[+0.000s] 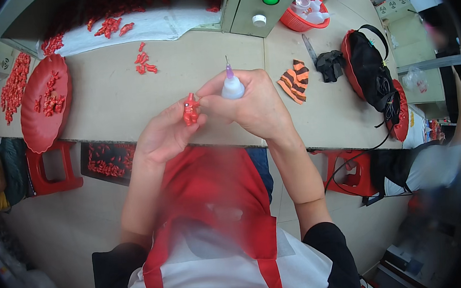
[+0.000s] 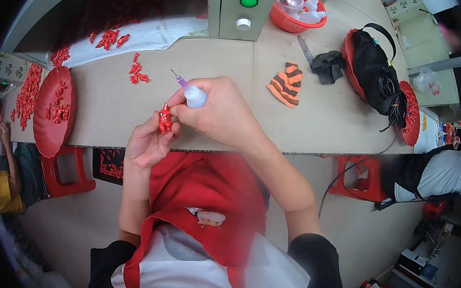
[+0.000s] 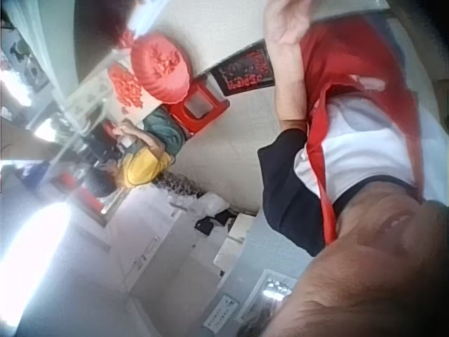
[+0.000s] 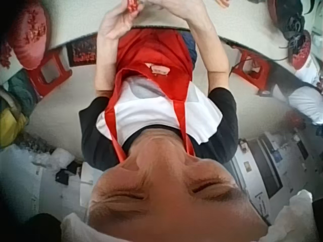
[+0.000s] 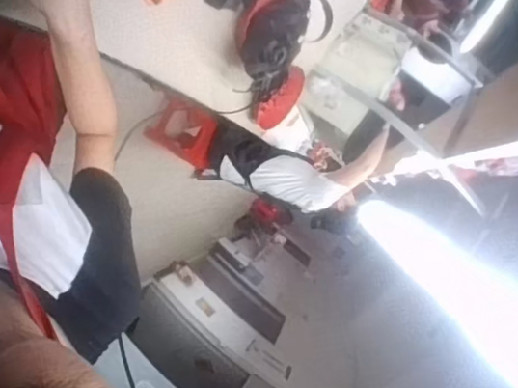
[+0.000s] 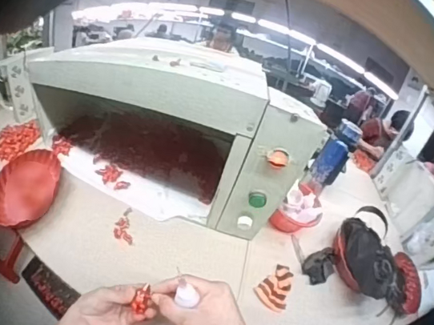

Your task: The person assembles plastic toy figurines by applying glue from a dispenser bottle and attaching small parts onto each figurine by hand.

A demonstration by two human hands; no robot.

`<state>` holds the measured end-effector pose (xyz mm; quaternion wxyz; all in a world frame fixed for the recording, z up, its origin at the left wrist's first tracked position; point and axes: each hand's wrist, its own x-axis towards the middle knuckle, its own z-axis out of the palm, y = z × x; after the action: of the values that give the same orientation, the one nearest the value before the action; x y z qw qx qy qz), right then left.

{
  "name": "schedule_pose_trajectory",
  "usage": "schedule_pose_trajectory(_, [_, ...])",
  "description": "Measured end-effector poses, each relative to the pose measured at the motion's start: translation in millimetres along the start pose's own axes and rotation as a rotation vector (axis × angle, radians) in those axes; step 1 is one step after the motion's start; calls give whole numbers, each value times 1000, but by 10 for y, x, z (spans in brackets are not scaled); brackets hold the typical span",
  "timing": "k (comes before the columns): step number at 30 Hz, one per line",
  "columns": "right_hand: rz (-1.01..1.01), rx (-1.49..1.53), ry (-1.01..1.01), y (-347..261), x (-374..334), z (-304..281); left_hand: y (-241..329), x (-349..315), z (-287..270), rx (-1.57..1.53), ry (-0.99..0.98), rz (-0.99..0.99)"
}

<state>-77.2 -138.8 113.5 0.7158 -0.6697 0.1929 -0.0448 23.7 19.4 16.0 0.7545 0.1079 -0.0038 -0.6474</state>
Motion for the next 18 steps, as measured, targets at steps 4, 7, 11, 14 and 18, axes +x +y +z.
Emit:
schedule_pose_trajectory(4, [32, -8, 8, 1, 27, 1, -29, 12, -40, -70, 15, 3])
schedule_pose_trajectory(7, [38, 1, 19, 30, 21, -1, -66, 30, -62, -109, -9, 7])
schedule_pose_trajectory(11, [57, -1, 27, 54, 37, -41, -74, 52, -93, -105, 33, -6])
schedule_pose_trajectory(14, [65, 16, 45, 73, 40, -49, -84, 82, -49, -101, 7, -5])
schedule_pose_trajectory(18, [78, 39, 36, 85, 34, -62, -89, 65, -54, -99, 26, -1])
